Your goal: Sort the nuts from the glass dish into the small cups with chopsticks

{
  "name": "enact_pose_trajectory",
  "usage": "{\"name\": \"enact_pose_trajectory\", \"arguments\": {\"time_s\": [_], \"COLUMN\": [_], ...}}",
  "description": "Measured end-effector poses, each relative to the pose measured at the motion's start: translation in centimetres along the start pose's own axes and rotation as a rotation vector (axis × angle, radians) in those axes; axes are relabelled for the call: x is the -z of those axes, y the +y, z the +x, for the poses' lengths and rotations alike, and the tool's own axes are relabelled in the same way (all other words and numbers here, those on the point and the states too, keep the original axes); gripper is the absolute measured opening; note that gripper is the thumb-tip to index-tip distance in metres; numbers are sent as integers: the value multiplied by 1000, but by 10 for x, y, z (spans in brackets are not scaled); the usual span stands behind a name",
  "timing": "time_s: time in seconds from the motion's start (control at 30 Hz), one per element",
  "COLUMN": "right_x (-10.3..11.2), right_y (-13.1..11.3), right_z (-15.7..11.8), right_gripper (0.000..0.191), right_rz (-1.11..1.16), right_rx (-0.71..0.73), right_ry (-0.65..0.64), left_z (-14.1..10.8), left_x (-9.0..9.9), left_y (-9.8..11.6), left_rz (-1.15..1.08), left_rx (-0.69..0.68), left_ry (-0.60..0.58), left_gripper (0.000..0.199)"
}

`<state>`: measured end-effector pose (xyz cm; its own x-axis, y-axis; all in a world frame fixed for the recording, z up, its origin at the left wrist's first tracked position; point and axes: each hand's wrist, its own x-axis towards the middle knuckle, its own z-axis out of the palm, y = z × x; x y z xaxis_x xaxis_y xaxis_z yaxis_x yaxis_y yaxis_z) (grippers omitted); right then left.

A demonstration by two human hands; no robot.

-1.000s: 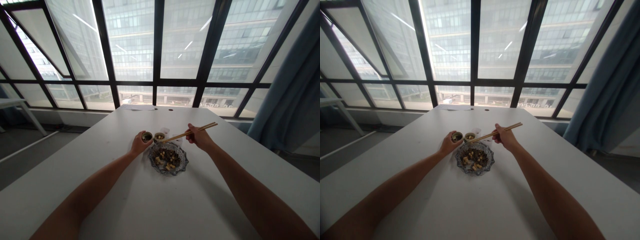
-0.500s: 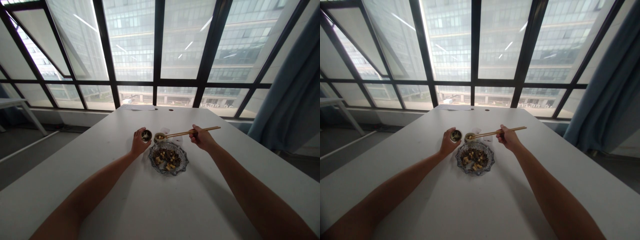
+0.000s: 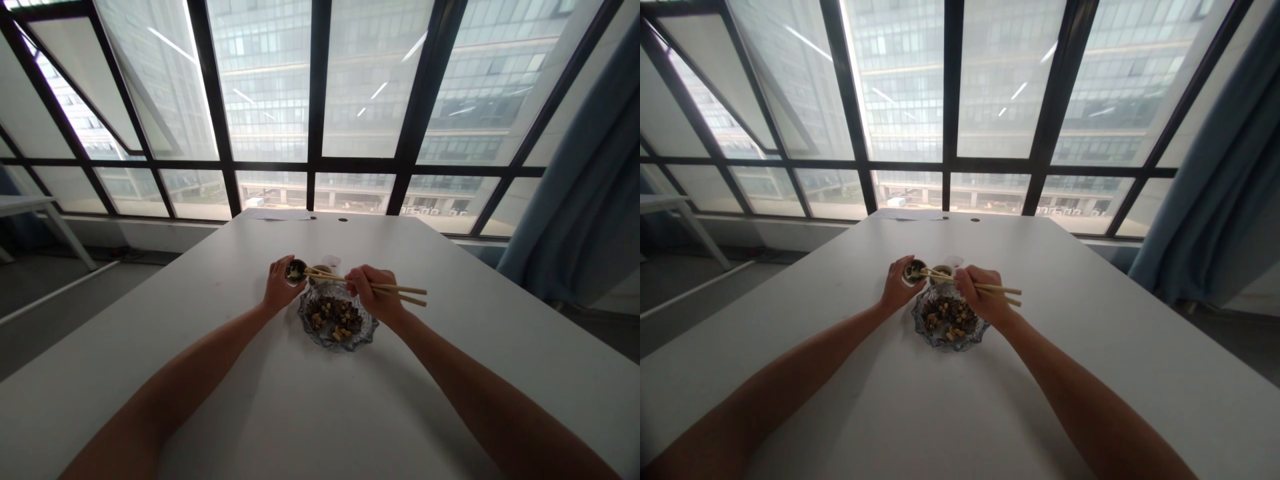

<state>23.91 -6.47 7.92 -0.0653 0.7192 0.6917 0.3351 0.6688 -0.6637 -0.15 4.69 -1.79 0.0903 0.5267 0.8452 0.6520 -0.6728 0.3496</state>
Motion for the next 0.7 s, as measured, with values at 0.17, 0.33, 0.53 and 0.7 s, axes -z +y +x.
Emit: {"name": "enact_pose_trajectory", "arguments": {"time_s": [0.17, 0.33, 0.53, 0.7], "right_x": [4, 15, 15, 15], "right_y": [13, 32, 58, 65], "right_z": [11, 19, 16, 18], "right_gripper": [59, 59, 63, 67], "right_rz": [113, 126, 165, 201], "right_rx": [-209, -280, -319, -343], "right_ry": [287, 448, 281, 239], "left_z": [1, 2, 1, 1], "left_x": [1, 1, 0, 0], "left_y": [3, 6, 5, 2], "left_rz": [-18, -28, -40, -28], "left_rx": [41, 74, 64, 76], "left_ry": [-9, -32, -23, -46], "left_gripper": [66, 64, 61, 62]}}
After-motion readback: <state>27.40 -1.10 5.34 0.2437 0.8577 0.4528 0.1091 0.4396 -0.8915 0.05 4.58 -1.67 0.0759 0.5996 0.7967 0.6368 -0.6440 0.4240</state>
